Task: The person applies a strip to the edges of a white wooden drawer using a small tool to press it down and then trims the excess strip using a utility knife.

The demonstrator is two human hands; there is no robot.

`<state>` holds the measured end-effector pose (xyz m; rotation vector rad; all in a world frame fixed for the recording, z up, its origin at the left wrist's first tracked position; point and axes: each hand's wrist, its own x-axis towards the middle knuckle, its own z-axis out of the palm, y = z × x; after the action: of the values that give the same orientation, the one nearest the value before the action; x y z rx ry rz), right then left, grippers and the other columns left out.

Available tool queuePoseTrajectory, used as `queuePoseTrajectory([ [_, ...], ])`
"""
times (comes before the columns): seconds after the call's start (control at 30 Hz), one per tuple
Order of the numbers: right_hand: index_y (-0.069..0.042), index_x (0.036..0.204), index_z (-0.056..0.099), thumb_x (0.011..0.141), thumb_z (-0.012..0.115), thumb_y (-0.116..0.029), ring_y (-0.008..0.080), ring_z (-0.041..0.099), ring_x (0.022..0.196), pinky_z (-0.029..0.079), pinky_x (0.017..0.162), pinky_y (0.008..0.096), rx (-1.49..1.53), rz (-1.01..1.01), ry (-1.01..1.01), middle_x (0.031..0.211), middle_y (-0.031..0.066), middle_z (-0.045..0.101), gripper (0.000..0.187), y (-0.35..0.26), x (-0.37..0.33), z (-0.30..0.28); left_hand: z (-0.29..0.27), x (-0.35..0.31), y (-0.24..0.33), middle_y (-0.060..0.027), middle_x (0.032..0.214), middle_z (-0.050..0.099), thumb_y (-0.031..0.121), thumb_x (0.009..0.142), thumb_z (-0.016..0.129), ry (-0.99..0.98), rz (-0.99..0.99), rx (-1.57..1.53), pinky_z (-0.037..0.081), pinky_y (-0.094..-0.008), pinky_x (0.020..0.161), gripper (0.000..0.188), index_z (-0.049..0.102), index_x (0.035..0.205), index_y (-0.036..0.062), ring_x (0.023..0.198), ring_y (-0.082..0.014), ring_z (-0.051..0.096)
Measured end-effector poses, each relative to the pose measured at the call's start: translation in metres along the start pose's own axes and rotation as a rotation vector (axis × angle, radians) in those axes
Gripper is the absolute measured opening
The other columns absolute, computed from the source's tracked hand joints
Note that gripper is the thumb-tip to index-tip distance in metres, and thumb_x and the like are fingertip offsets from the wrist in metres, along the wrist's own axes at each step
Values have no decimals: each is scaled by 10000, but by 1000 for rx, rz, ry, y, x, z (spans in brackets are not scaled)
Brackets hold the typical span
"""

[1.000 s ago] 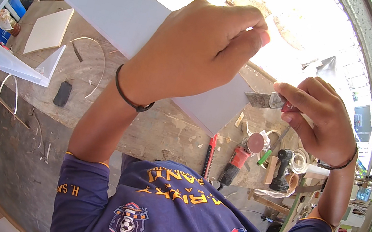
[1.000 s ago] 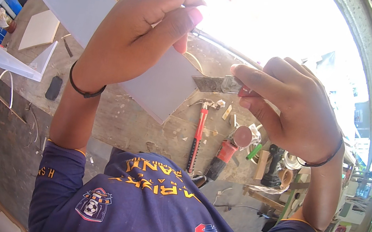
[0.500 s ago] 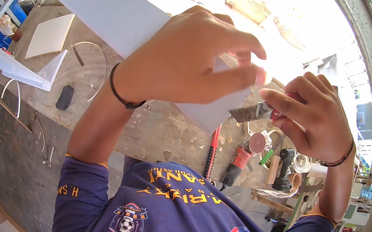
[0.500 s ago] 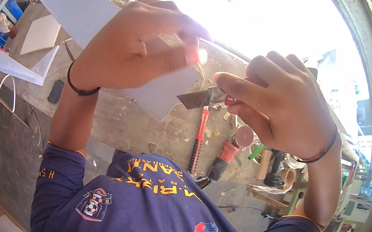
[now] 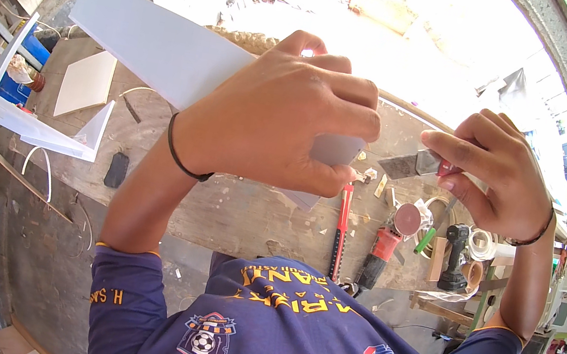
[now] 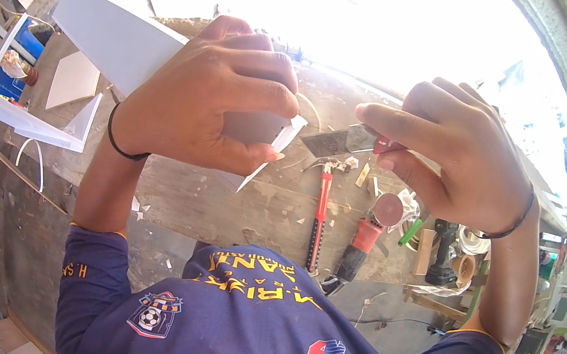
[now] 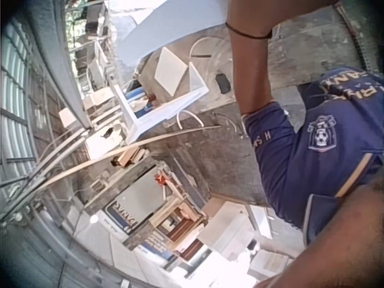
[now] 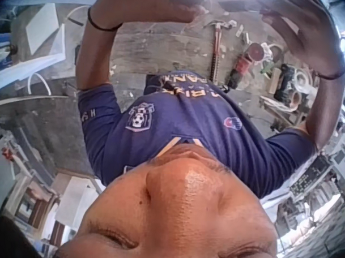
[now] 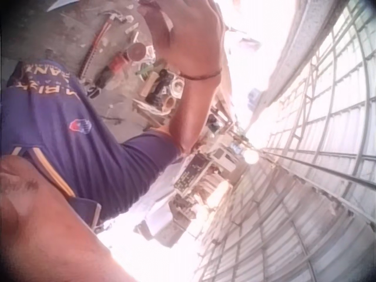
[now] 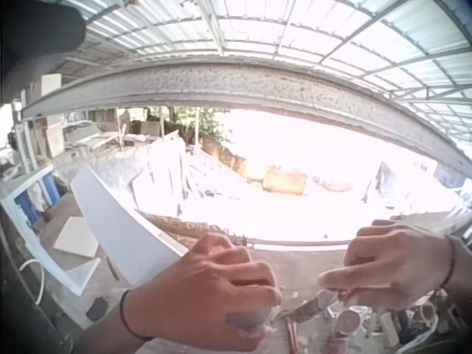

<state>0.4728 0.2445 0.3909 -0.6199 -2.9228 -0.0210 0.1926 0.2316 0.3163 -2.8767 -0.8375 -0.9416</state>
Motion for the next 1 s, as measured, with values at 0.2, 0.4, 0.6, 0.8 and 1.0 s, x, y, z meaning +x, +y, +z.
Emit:
queuePoseTrajectory([
  [0.2,-135,1182,656,813,702,-167,273,552,715,433,668,404,58,-26,-24,779,53,580,373,7,6,4,2,-5,3,17,958,627,287,644,754,-16,5,-57,360,-451,918,304,657,904,163,938,-220,581],
  [0.4,-137,1180,654,815,698,-149,271,565,728,446,675,405,80,-48,-21,796,50,589,367,5,11,3,-2,-10,4,-7,952,610,369,659,772,33,-41,-120,331,-437,932,424,606,970,133,942,-232,567],
  [0.6,-153,1154,656,810,700,-136,269,565,725,450,692,400,50,-47,-14,791,46,584,347,2,16,7,-3,-11,5,-46,1032,589,411,660,774,50,-35,-90,321,-424,940,494,584,1010,119,998,-250,541],
  [0.8,-151,1146,659,806,704,-128,264,562,729,445,694,399,45,-47,-78,789,48,578,344,3,20,4,-4,-13,7,-51,1067,579,393,645,770,23,-52,-87,325,-431,938,499,586,1020,118,1028,-262,527],
  [1.0,-152,1129,660,805,703,-131,271,546,730,432,708,406,69,-41,-138,764,57,541,327,3,28,3,-4,-12,8,-61,1111,568,376,634,769,28,-57,-87,325,-439,955,523,584,1051,119,1057,-274,522],
])
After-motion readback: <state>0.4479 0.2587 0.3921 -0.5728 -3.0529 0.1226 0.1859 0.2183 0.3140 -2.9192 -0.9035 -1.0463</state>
